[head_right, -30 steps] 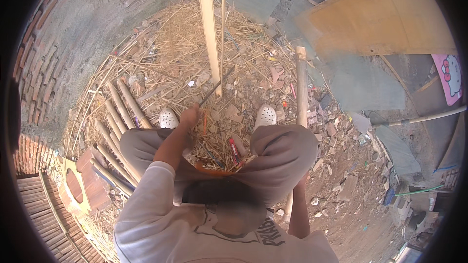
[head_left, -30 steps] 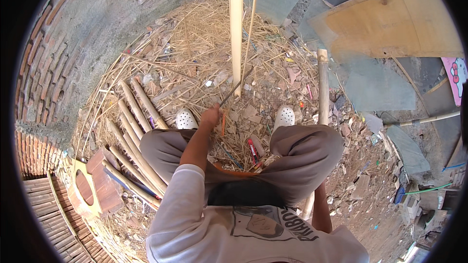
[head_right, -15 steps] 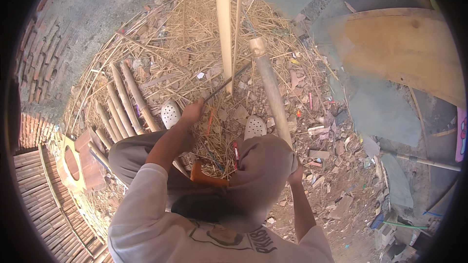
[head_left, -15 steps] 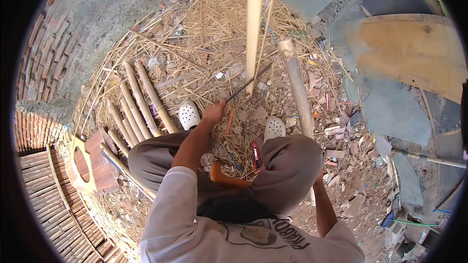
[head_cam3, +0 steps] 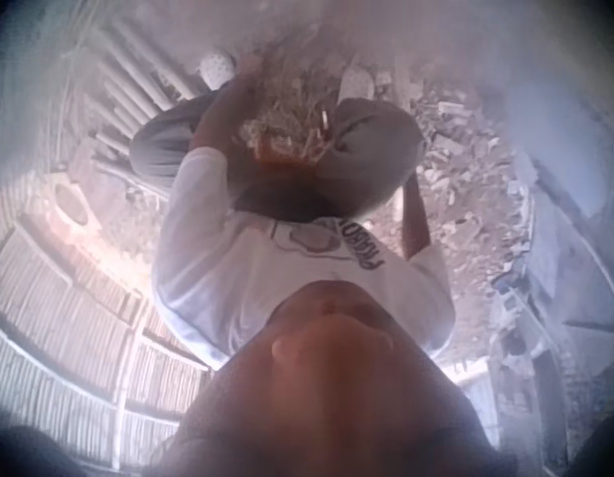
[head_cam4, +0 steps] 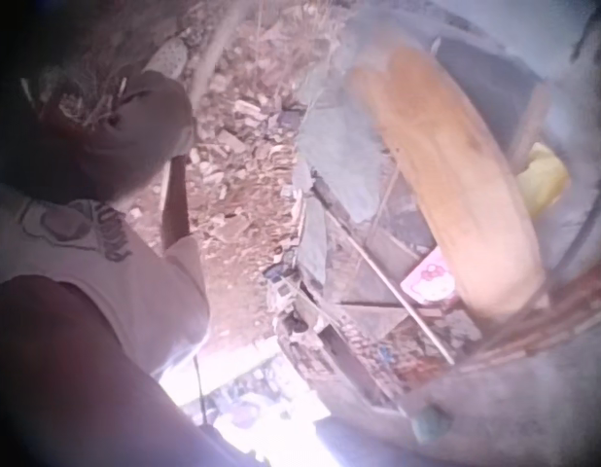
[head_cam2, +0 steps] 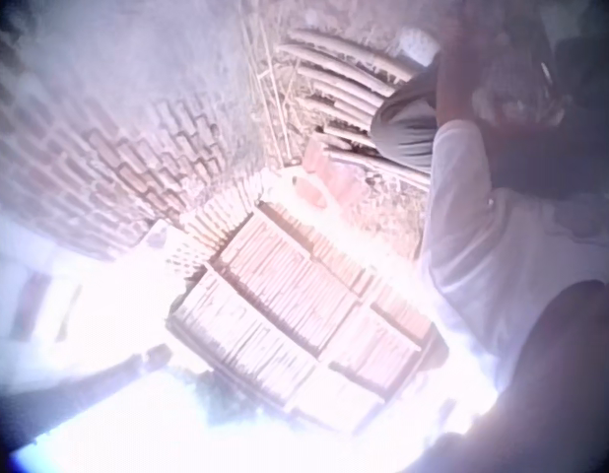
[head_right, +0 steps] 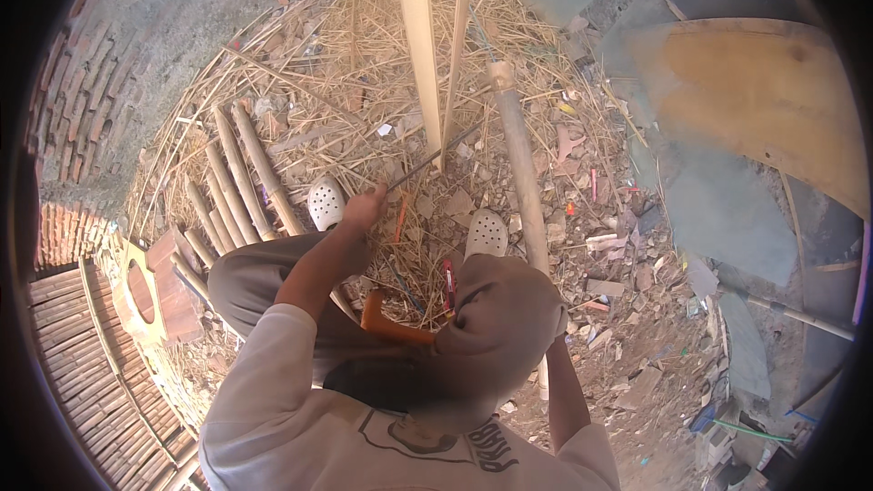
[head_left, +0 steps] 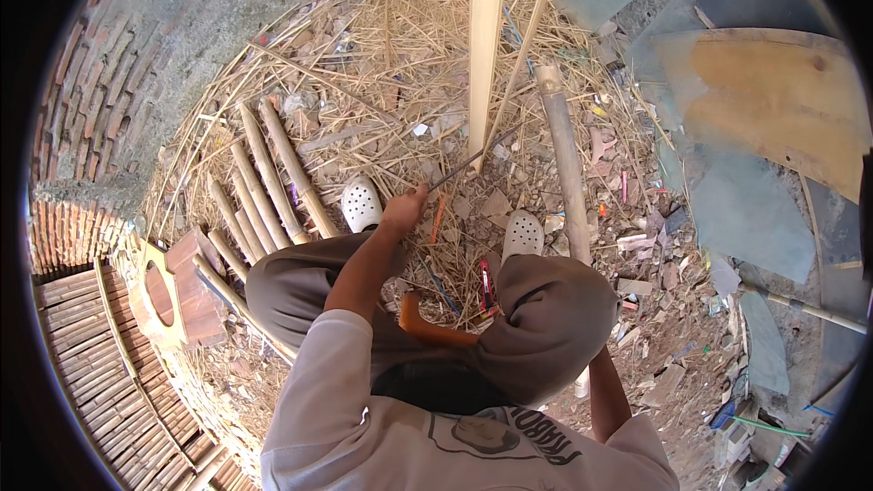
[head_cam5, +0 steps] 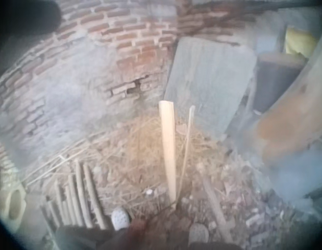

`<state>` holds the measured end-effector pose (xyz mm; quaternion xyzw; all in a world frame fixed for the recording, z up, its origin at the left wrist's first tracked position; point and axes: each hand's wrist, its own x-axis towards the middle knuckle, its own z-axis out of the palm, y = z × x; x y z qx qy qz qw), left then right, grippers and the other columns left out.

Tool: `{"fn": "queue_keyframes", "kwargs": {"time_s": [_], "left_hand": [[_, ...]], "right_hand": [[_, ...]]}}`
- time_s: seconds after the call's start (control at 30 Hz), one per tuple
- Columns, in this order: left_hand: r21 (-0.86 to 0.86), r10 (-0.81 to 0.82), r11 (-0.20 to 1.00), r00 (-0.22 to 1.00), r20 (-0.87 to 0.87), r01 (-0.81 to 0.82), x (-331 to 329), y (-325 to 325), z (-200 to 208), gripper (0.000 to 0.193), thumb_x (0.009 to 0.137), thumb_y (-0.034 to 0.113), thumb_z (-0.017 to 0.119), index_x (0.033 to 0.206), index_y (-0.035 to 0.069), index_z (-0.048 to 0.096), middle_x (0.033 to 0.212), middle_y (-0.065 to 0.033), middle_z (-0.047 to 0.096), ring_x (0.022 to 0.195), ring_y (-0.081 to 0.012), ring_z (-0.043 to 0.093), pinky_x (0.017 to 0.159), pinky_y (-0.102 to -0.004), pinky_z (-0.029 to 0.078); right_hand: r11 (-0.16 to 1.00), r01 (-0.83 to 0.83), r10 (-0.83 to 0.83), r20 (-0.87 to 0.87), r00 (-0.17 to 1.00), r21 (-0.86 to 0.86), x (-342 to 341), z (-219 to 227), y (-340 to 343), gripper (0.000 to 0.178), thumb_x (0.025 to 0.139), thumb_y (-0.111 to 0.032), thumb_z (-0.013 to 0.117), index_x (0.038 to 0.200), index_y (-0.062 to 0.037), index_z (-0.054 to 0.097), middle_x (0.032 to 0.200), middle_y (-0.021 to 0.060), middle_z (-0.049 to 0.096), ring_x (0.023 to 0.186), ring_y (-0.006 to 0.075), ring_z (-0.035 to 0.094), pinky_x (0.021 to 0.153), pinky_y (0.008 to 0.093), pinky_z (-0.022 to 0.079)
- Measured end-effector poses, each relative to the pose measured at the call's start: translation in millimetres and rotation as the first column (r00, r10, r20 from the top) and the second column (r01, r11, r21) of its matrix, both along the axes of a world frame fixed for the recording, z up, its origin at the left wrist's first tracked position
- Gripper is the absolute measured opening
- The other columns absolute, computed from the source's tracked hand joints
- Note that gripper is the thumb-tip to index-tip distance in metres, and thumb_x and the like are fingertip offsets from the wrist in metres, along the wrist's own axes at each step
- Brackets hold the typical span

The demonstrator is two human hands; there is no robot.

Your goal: The person sits on the ground and uses a large knife to split long bamboo poles into thin strips. They repeatedly hold the bamboo, strike it with the knife to split it, and place the resulting strips on a pile to the left.

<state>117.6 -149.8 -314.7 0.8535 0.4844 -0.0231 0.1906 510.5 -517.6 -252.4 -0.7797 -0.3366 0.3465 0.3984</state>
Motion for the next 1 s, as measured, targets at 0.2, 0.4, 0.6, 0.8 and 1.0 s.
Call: {"fn": "queue_keyframes", "kwargs": {"time_s": [0.2, 0.4, 0.6, 0.8, 1.0], "left_hand": [[-0.012, -0.002, 1.0, 0.999, 0.033, 0.002, -6.4, -17.8, 5.3, 0.034, 0.094, 0.028, 0.055, 0.121, 0.008, 0.049, 0.093, -0.0213, 0.065, 0.072, -0.0406, 0.066, 0.062, -0.0481, 0.055], [0.006, -0.045, 0.999, 0.997, 0.058, 0.044, -20.9, -13.5, -5.7, 0.035, 0.095, 0.028, 0.054, 0.123, 0.007, 0.048, 0.093, -0.0226, 0.065, 0.072, -0.0404, 0.067, 0.058, -0.0491, 0.054], [-0.008, 0.06, 0.998, 0.998, 0.019, -0.06, -10.4, -32.4, -15.5, 0.028, 0.095, 0.026, 0.054, 0.116, 0.01, 0.048, 0.088, -0.0209, 0.066, 0.073, -0.0412, 0.066, 0.062, -0.0519, 0.052], [-0.06, 0.051, 0.997, 0.997, 0.056, -0.048, -5.0, -29.6, -13.3, 0.03, 0.094, 0.028, 0.057, 0.115, 0.011, 0.046, 0.094, -0.0212, 0.066, 0.077, -0.0417, 0.066, 0.066, -0.0519, 0.052], [-0.094, 0.015, 0.995, 0.999, -0.045, -0.019, -6.2, -24.1, -8.6, 0.033, 0.094, 0.033, 0.057, 0.114, 0.009, 0.045, 0.093, -0.0204, 0.066, 0.078, -0.0409, 0.067, 0.065, -0.0504, 0.054]], "right_hand": [[1.0, 0.012, -0.012, 0.007, 1.0, -0.002, -0.6, 2.7, 2.7, 0.042, 0.086, -0.026, 0.068, 0.119, -0.0013, 0.058, 0.096, 0.0125, 0.07, 0.084, 0.0281, 0.069, 0.072, 0.0379, 0.055], [1.0, 0.018, -0.018, 0.007, 1.0, -0.011, -13.5, -1.3, -8.7, 0.042, 0.085, -0.026, 0.068, 0.118, -0.0013, 0.058, 0.096, 0.0121, 0.07, 0.084, 0.0273, 0.069, 0.073, 0.0375, 0.055], [1.0, -0.005, 0.005, 0.007, 1.0, -0.003, -1.6, 1.4, 6.8, 0.042, 0.085, -0.026, 0.069, 0.118, -0.0013, 0.058, 0.097, 0.0118, 0.07, 0.085, 0.0265, 0.069, 0.073, 0.0371, 0.055], [1.0, 0.003, -0.003, 0.009, 1.0, -0.017, -9.7, -1.4, -1.5, 0.042, 0.085, -0.026, 0.069, 0.117, -0.0013, 0.058, 0.098, 0.0114, 0.07, 0.085, 0.0257, 0.069, 0.073, 0.0367, 0.055], [1.0, 0.004, -0.004, 0.011, 1.0, -0.02, -5.1, 1.8, -3.7, 0.042, 0.084, -0.026, 0.07, 0.117, -0.0013, 0.058, 0.098, 0.011, 0.07, 0.085, 0.0249, 0.069, 0.073, 0.0362, 0.055]]}}
